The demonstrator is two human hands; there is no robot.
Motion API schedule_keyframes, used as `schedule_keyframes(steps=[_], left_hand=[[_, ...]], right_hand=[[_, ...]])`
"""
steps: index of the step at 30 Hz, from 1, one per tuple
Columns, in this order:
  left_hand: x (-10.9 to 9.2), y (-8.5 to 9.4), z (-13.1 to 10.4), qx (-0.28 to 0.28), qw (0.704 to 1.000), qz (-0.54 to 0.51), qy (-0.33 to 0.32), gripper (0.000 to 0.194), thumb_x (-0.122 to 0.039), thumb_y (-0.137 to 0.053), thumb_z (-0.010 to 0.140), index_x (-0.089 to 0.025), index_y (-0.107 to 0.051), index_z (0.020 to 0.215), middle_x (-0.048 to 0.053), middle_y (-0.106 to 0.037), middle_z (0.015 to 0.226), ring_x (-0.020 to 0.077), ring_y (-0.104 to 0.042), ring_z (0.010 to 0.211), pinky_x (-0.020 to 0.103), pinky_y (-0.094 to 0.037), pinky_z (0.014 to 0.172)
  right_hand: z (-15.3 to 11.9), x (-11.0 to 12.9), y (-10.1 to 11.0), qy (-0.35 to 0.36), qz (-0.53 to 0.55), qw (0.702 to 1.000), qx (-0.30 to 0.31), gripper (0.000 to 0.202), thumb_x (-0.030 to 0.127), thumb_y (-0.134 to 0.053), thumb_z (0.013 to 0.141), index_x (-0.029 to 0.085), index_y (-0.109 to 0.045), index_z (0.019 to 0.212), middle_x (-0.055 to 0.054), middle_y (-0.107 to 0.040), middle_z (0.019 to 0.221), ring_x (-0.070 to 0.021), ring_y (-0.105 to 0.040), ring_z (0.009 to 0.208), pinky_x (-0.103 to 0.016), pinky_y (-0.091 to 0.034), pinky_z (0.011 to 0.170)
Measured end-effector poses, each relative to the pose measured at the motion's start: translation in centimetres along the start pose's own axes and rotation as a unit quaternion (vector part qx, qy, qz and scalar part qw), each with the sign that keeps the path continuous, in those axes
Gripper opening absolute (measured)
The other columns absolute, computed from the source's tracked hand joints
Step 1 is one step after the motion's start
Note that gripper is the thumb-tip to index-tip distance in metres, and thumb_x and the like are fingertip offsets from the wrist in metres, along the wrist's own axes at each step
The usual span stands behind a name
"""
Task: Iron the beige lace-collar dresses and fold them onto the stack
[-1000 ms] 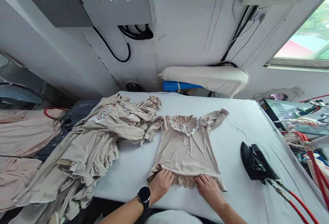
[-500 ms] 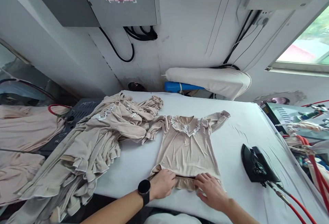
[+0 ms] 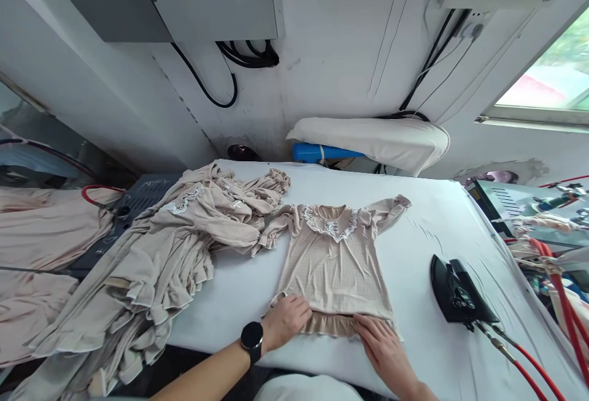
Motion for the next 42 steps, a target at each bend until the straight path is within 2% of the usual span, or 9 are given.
schedule_keyframes(steps=[7,12,16,22,25,28,32,37,42], left_hand=[[3.6,-0.6,0.2,0.023,1.0,0.002,0.009,0.021,-0.007,-0.048,0.101,-0.016,-0.066,0.098,0.007,-0.071,0.095,0.023,-0.063,0.087,0.037,-0.041,0.08],[6.2,-1.3,-0.5,0.024,0.945,-0.252,0.208,0.019,-0.017,-0.051,0.1,-0.023,-0.07,0.1,0.0,-0.075,0.1,0.0201,-0.067,0.097,0.031,-0.042,0.084],[7.3,-1.0,-1.0,0.058,0.912,-0.305,0.27,0.037,-0.03,-0.04,0.104,-0.02,-0.062,0.076,0.001,-0.068,0.08,0.0181,-0.063,0.08,0.028,-0.042,0.073],[4.7,0.1,0.5,0.04,0.988,-0.142,0.049,0.034,-0.015,-0.056,0.093,-0.026,-0.065,0.124,0.006,-0.07,0.121,0.0243,-0.064,0.105,0.034,-0.045,0.089],[3.4,-1.1,1.4,0.057,0.992,-0.113,-0.016,0.029,-0.012,-0.045,0.101,-0.024,-0.068,0.114,0.008,-0.073,0.108,0.0232,-0.066,0.098,0.033,-0.045,0.083],[4.5,-2.3,1.8,0.061,0.971,-0.196,0.124,0.025,-0.019,-0.044,0.102,-0.021,-0.069,0.097,0.005,-0.073,0.092,0.0209,-0.065,0.087,0.03,-0.043,0.079],[6.6,-2.6,1.2,0.044,0.876,-0.376,0.3,0.036,-0.034,-0.037,0.104,-0.019,-0.064,0.087,0.001,-0.069,0.083,0.0182,-0.062,0.08,0.026,-0.042,0.073],[5.0,-0.9,2.0,0.066,0.949,-0.237,0.196,0.014,-0.022,-0.055,0.09,-0.022,-0.066,0.098,0.003,-0.07,0.102,0.0202,-0.062,0.089,0.03,-0.042,0.079],[2.1,-1.4,3.8,0.067,0.988,-0.137,0.024,0.034,-0.011,-0.046,0.097,-0.025,-0.066,0.122,0.009,-0.072,0.117,0.0246,-0.065,0.102,0.035,-0.044,0.086]], right_hand=[[0.9,-4.2,0.6,-0.086,0.012,0.995,-0.041,0.054,0.005,-0.049,0.087,0.029,-0.058,0.134,-0.006,-0.066,0.135,-0.0245,-0.063,0.124,-0.041,-0.057,0.103],[0.0,-5.2,1.1,-0.119,0.062,0.989,-0.068,0.016,0.029,-0.047,0.105,0.029,-0.062,0.109,-0.006,-0.069,0.114,-0.0235,-0.068,0.106,-0.039,-0.058,0.09],[-1.0,-5.9,2.2,-0.15,0.107,0.98,-0.071,0.022,0.037,-0.043,0.108,0.029,-0.062,0.099,-0.004,-0.07,0.106,-0.0215,-0.068,0.099,-0.036,-0.056,0.086],[-1.6,-6.7,3.0,-0.119,0.084,0.989,-0.027,0.014,0.037,-0.057,0.102,0.031,-0.066,0.111,-0.004,-0.07,0.118,-0.0257,-0.065,0.11,-0.043,-0.053,0.097],[-1.9,-7.9,2.8,-0.159,0.124,0.979,-0.032,0.017,0.036,-0.051,0.104,0.029,-0.066,0.106,-0.005,-0.071,0.115,-0.0252,-0.066,0.109,-0.042,-0.054,0.095],[-2.0,-9.6,2.4,-0.2,0.22,0.954,-0.047,0.025,0.043,-0.048,0.104,0.026,-0.065,0.098,-0.006,-0.073,0.114,-0.0247,-0.068,0.106,-0.04,-0.054,0.095],[-2.5,-12.1,2.6,-0.255,0.293,0.919,-0.067,0.038,0.055,-0.045,0.102,0.023,-0.063,0.097,-0.008,-0.076,0.101,-0.0243,-0.071,0.091,-0.038,-0.058,0.083],[-3.0,-10.4,4.6,-0.229,0.212,0.946,-0.092,0.027,0.05,-0.056,0.097,0.026,-0.064,0.106,-0.011,-0.069,0.126,-0.0299,-0.065,0.116,-0.047,-0.053,0.102],[-2.1,-6.7,3.7,-0.148,0.082,0.984,-0.064,0.036,0.019,-0.055,0.091,0.032,-0.061,0.124,-0.007,-0.069,0.128,-0.0295,-0.063,0.12,-0.048,-0.051,0.103]])
Point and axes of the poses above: each hand's wrist, its own z-axis towards the middle knuckle, its own y-axis out of the back of the hand, x = y × z, the point moved 4 cm from there along z, towards the middle knuckle
